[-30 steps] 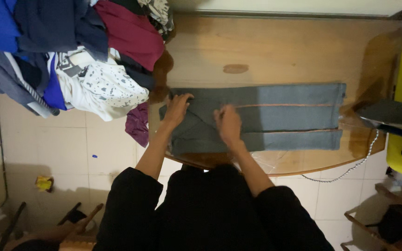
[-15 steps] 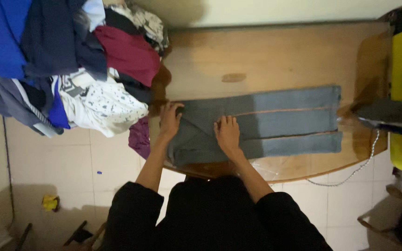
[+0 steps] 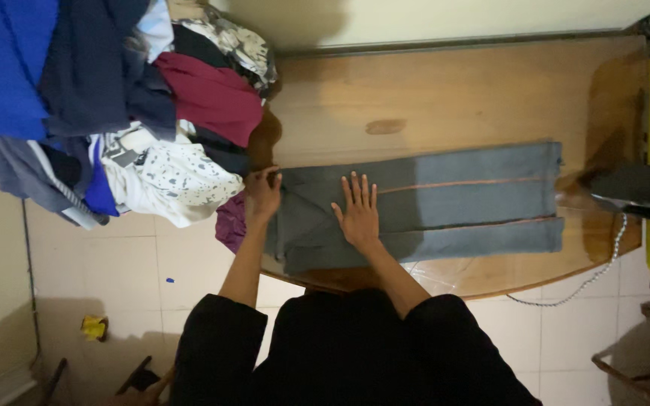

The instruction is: The person irons a shirt on a wooden table, then folds it into a square shape by bringing the sleeves and bottom half inward.

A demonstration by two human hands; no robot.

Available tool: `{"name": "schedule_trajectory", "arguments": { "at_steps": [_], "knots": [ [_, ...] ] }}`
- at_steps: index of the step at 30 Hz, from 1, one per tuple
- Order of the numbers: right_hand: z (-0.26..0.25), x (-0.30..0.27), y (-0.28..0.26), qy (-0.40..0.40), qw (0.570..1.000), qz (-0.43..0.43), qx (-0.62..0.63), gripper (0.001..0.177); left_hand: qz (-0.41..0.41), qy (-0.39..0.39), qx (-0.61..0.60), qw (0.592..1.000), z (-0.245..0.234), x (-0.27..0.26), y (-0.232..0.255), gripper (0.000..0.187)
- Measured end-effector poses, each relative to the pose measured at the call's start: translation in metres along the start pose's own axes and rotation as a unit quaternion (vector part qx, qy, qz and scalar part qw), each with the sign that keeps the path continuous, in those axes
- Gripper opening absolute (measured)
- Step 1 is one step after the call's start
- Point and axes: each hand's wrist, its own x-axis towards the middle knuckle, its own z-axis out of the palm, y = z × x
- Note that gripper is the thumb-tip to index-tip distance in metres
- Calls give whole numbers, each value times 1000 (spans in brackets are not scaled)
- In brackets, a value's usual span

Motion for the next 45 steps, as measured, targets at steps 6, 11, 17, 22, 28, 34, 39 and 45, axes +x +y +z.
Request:
{"name": "schedule_trajectory", "arguments": {
  "at_steps": [6, 11, 17, 22, 28, 34, 39, 45],
  "knots": [
    [-10, 6, -1, 14, 1000, -26, 5, 73, -13, 45, -30, 998, 8, 2, -4, 22],
    [-51, -15, 19, 76, 993, -24, 82, 65, 118, 137, -15, 983, 19, -11, 11, 37],
    [-71, -69, 97, 177, 958, 140, 177, 46, 135, 165, -52, 976, 21, -59, 62, 40],
    [-71, -117, 183, 244, 932, 222, 153, 41, 164, 93, -79, 979, 40, -102, 114, 41],
    [-100, -162, 302, 257, 916, 292, 102, 39, 182, 49, -160, 969, 111, -126, 204, 21],
    [-114, -189, 422, 164, 882, 418, 147, 48, 215, -55, -276, 935, 223, -166, 338, 21],
    [-102, -178, 461, 36, 896, 409, 172, 68, 260, -78, -228, 935, 295, -169, 423, 33],
    [-107, -163, 462, -37, 927, 354, 116, 62, 300, -69, -111, 945, 352, -155, 488, 39]
  ]
}}
